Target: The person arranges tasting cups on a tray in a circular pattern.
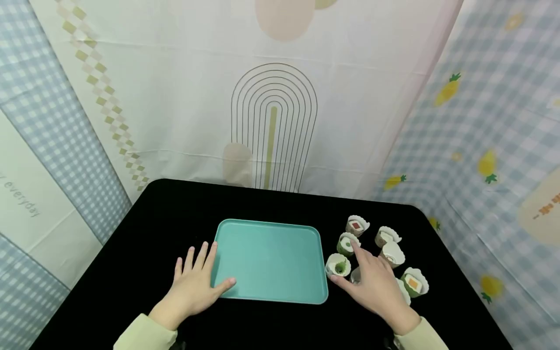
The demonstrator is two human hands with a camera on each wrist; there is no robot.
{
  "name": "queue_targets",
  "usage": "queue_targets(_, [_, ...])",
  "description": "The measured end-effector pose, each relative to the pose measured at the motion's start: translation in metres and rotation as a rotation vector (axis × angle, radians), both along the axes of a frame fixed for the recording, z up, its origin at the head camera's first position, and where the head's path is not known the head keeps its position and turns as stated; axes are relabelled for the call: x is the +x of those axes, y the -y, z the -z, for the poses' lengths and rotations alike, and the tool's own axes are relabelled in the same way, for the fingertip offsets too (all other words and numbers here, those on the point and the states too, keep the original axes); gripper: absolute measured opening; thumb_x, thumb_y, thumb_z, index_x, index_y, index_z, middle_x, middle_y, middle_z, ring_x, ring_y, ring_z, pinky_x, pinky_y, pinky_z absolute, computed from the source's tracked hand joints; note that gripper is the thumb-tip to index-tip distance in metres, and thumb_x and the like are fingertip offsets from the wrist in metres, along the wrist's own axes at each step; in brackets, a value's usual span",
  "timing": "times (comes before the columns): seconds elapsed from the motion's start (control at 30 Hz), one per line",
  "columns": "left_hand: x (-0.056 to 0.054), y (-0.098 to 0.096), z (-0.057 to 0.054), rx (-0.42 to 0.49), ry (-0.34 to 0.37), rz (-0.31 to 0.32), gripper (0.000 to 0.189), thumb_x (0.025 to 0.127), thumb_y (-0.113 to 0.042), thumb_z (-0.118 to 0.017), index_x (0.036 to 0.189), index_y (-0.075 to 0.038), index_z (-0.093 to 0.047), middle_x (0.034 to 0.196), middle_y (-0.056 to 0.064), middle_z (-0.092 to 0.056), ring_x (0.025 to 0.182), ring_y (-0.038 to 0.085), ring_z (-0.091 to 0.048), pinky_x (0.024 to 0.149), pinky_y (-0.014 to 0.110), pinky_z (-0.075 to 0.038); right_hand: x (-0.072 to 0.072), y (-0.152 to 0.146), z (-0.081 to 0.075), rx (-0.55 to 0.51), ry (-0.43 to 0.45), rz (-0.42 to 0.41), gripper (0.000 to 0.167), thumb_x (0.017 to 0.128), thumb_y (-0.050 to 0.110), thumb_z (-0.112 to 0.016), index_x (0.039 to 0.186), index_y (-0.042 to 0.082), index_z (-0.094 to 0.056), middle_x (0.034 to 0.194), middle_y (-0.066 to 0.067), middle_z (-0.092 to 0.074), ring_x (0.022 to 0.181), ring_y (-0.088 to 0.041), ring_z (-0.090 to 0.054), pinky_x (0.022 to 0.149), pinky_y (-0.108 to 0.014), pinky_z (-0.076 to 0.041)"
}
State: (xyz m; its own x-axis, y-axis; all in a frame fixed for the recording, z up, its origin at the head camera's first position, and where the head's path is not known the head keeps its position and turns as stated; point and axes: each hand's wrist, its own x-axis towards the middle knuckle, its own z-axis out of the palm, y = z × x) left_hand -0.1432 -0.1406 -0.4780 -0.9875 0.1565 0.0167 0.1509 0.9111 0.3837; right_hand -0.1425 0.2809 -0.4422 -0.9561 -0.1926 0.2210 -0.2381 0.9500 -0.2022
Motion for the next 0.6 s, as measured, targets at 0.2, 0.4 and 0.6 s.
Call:
queue_targets(0.2, [-0.006,0.006,-0.006,0.100,0.071,0.009,0.110,0.082,-0.078,-0.047,0.156,-0.007,-0.009,0.156,0.024,-0.016,0.137,0.054,-0.016,0.101,0.074,-0.019,0.001,-0.013,-0.002,-0.066,0.029,-0.002,0.098,0.077,0.073,-0.061,0.149,0.009,-0.038,0.131,-0.019,-0.056,0.111,-0.042,-0.056,0.088,-0.061,-0.043])
queue_targets(0.4, [-0.014,0.015,-0.008,0.210,0.104,0.017,0.111,0.080,-0.077,-0.052,0.156,-0.008,-0.011,0.154,0.024,-0.020,0.132,0.055,-0.027,0.097,0.072,-0.028,0.002,-0.022,-0.003,-0.192,0.179,0.016,0.097,0.075,0.071,-0.066,0.146,0.011,-0.040,0.133,-0.016,-0.053,0.111,-0.036,-0.057,0.079,-0.047,-0.051])
queue_targets(0.6, [-0.021,0.021,-0.007,0.388,0.195,0.019,0.107,0.084,-0.067,-0.059,0.156,-0.008,-0.007,0.155,0.026,-0.018,0.136,0.052,-0.022,0.101,0.068,-0.030,0.003,-0.029,-0.002,-0.253,0.223,0.037,0.092,0.073,0.066,-0.072,0.143,0.015,-0.041,0.128,-0.011,-0.054,0.109,-0.033,-0.056,0.079,-0.044,-0.051])
